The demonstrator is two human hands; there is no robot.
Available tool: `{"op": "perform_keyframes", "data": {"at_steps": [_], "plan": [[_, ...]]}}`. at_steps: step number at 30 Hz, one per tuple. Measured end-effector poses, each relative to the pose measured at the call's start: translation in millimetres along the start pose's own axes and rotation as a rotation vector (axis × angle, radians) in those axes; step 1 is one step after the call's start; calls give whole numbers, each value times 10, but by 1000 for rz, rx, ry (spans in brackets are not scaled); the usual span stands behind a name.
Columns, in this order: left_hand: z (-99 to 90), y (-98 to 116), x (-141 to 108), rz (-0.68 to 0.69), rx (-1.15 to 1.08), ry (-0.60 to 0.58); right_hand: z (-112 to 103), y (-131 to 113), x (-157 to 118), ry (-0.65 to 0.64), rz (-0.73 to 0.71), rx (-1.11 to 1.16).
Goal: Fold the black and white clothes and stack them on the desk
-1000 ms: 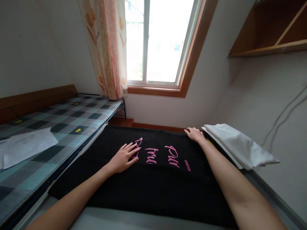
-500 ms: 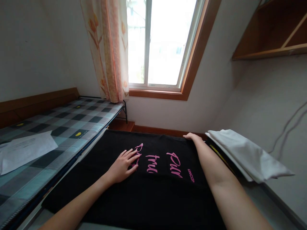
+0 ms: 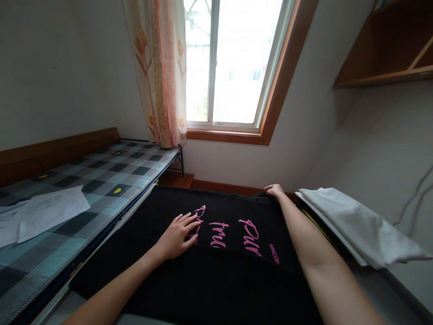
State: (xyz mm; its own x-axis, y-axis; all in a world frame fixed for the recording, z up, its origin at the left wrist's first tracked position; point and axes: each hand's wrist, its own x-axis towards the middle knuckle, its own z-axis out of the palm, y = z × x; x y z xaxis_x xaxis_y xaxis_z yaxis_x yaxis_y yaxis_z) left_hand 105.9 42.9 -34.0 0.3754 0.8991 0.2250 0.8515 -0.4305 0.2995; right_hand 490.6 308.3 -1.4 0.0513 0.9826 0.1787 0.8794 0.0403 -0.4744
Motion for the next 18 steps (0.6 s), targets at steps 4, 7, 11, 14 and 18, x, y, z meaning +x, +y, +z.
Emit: {"op": "perform_keyframes", "data": {"at_steps": [4, 7, 11, 14, 18], "plan": [[18, -27, 2, 1, -10, 6, -272, -85, -176, 53, -57, 231], [32, -46, 3, 0, -5, -1, -588, -71, -587, -129, -267, 578], [38, -59, -7, 11, -3, 9, -865, 108, -1307, -641, -433, 403], [27, -69, -3, 23, -20, 15, -873, 313, -1666, -638, -404, 257], [25, -58, 142, -71, -95, 67, -772, 587, -1808, -427, -216, 156]]}}
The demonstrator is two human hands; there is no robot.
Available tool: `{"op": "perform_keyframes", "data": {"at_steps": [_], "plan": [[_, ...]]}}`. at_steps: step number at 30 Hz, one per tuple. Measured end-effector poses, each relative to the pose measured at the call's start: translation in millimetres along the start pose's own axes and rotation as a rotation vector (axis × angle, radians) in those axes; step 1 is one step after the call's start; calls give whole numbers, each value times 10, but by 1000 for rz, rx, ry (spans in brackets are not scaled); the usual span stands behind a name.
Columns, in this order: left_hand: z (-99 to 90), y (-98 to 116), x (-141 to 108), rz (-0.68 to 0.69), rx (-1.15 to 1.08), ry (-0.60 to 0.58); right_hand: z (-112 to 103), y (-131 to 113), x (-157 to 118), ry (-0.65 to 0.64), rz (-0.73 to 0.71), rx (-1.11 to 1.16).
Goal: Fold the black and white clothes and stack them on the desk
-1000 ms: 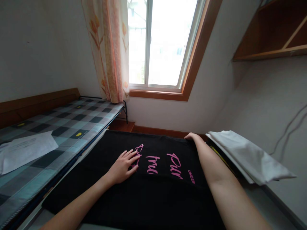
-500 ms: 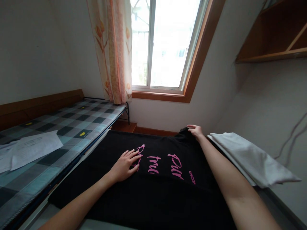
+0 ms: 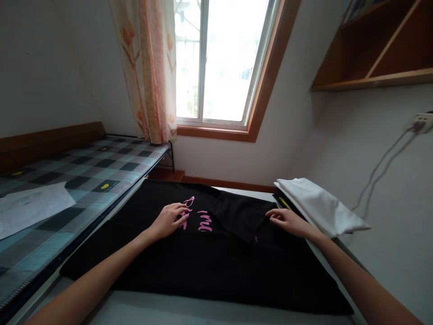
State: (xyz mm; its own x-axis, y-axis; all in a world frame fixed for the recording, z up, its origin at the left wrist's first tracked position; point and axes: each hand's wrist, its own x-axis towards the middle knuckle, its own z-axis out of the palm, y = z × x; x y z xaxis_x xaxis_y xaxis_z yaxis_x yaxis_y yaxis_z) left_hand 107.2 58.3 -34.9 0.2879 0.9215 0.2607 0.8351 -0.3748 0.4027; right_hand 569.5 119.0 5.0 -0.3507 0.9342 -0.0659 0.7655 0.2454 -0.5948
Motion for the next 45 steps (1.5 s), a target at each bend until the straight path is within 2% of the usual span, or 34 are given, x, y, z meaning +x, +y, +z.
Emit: {"op": "perform_keyframes", "data": {"at_steps": [4, 6, 9, 13, 18, 24, 30, 41, 45], "plan": [[112, 147, 404, -120, -294, 23, 89, 148, 17, 167, 214, 45], [204, 281, 674, -150, -510, -38, 144, 152, 64, 217, 276, 159], [348, 509, 1068, -275, -711, -89, 228, 114, 170, 289, 313, 383], [516, 724, 1439, -344, -780, -75, 299, 81, 304, 349, 336, 527], [735, 764, 1702, -386, -727, 41, 302, 125, 441, 344, 304, 490], [905, 703, 1916, -443, -617, 181, 318, 273, 729, 556, 197, 414], [965, 688, 2002, -422, -466, 242, 390, 323, 978, 734, 272, 319], [1012, 704, 1966, -296, -233, 230, 489, 209, 899, 729, 344, 1], [966, 684, 1949, -248, -2, 199, 538, 163, 884, 739, 397, -99]]}}
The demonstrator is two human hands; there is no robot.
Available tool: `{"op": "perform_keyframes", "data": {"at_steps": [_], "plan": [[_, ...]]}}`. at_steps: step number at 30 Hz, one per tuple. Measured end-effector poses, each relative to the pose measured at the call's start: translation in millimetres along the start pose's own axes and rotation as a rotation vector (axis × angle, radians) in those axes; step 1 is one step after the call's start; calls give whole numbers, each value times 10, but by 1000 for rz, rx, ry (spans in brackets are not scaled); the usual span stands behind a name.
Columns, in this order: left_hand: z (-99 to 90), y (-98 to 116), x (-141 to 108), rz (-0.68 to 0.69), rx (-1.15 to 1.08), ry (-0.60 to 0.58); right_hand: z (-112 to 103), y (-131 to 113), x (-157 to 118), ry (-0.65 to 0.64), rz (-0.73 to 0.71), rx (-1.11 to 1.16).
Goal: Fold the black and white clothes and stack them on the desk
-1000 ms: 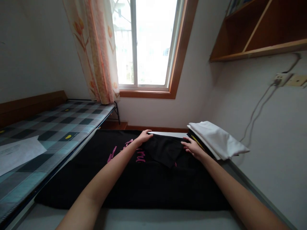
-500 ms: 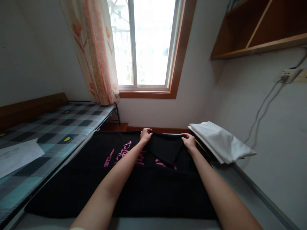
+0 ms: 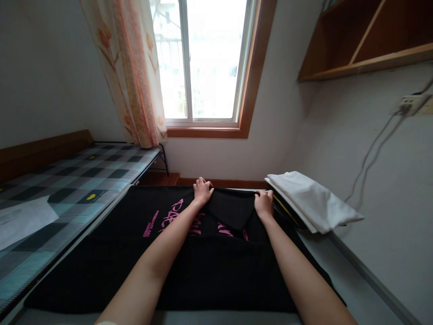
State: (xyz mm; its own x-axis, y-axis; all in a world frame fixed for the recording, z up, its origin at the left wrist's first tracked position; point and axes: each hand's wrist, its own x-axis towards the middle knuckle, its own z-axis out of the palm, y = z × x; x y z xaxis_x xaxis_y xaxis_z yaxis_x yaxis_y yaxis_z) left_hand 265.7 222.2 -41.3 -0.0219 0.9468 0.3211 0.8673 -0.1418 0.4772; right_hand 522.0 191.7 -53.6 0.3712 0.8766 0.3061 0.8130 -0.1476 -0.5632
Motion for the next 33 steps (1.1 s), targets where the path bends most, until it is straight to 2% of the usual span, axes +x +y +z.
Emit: {"op": "perform_keyframes", "data": {"at_steps": [3, 6, 9, 12, 16, 21, 24, 28, 30, 33], "plan": [[-68, -140, 36, 101, 160, -92, 19, -3, -22, 48, -43, -36], [-202, -409, 66, 114, 292, -145, 34, 14, -32, 136, -139, -64], [-432, -768, 71, 73, 354, -171, 37, 20, -52, 192, -213, -157], [-748, -1170, 58, 44, 404, -208, 21, 6, -76, 209, -308, -303], [-1210, -1717, 24, 1, 485, -279, -51, -10, -60, 126, -473, -455], [-1668, -2260, -19, -89, 569, -335, -220, -41, 63, -105, -583, -693], [-1831, -2432, -27, -100, 595, -339, -311, -110, 146, -190, -609, -803], [-1977, -2495, -34, -84, 616, -323, -378, -217, 218, -242, -641, -862], [-2056, -2465, -52, -64, 634, -251, -414, -259, 232, -223, -634, -855], [-2205, -2357, -119, -52, 656, -78, -516, -303, 234, -89, -619, -817]]}}
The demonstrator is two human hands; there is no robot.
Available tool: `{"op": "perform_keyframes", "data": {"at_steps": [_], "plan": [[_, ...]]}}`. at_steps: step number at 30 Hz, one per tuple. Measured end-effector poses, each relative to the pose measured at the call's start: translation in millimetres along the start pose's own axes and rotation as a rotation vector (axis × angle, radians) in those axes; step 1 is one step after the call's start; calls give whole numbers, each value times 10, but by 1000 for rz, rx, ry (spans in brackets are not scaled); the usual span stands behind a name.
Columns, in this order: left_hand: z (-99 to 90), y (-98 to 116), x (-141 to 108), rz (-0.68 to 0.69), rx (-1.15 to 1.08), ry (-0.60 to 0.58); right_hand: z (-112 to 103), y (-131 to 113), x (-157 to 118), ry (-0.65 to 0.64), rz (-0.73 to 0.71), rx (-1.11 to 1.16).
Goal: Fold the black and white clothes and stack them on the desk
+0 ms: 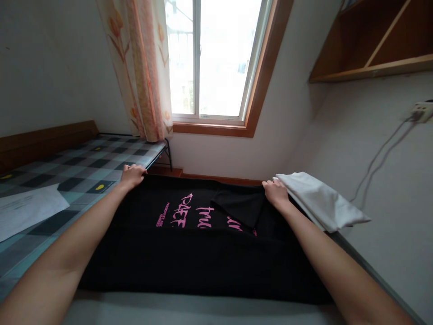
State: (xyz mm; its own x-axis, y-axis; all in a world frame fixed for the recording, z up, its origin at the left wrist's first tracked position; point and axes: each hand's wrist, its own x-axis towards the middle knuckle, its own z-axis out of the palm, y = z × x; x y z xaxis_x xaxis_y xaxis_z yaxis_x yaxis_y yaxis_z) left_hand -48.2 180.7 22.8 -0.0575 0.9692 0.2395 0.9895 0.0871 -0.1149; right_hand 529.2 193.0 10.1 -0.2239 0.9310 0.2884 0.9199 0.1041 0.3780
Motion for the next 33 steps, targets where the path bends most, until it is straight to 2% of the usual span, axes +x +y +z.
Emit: {"op": "perform_keyframes", "data": {"at_steps": [4, 8, 10, 12, 15, 17, 20, 22, 27, 30, 33], "plan": [[-257, -30, -264, -6, -12, 188, -181, 147, -146, 247, 14, 13], [-384, -205, -809, 178, -47, 339, -343, 357, -590, 461, -129, 50], [-368, -338, -1171, 308, -59, 346, -359, 463, -914, 518, -231, 99], [-300, -465, -1539, 388, -85, 340, -304, 555, -1244, 524, -356, 158], [-139, -580, -1986, 386, -139, 293, -121, 632, -1628, 461, -490, 207], [-36, -594, -2160, 359, -171, 184, -1, 630, -1760, 417, -509, 217], [40, -557, -2242, 280, -181, 31, 62, 574, -1788, 334, -464, 234], [26, -524, -2230, 221, -166, -4, 18, 541, -1742, 290, -418, 250], [-161, -458, -2182, 89, -132, 6, -209, 589, -1577, 279, -317, 293], [-279, -436, -2147, 70, -84, 52, -339, 675, -1482, 286, -285, 307], [-309, -437, -2105, 81, -30, 69, -415, 721, -1451, 268, -295, 294]]}}
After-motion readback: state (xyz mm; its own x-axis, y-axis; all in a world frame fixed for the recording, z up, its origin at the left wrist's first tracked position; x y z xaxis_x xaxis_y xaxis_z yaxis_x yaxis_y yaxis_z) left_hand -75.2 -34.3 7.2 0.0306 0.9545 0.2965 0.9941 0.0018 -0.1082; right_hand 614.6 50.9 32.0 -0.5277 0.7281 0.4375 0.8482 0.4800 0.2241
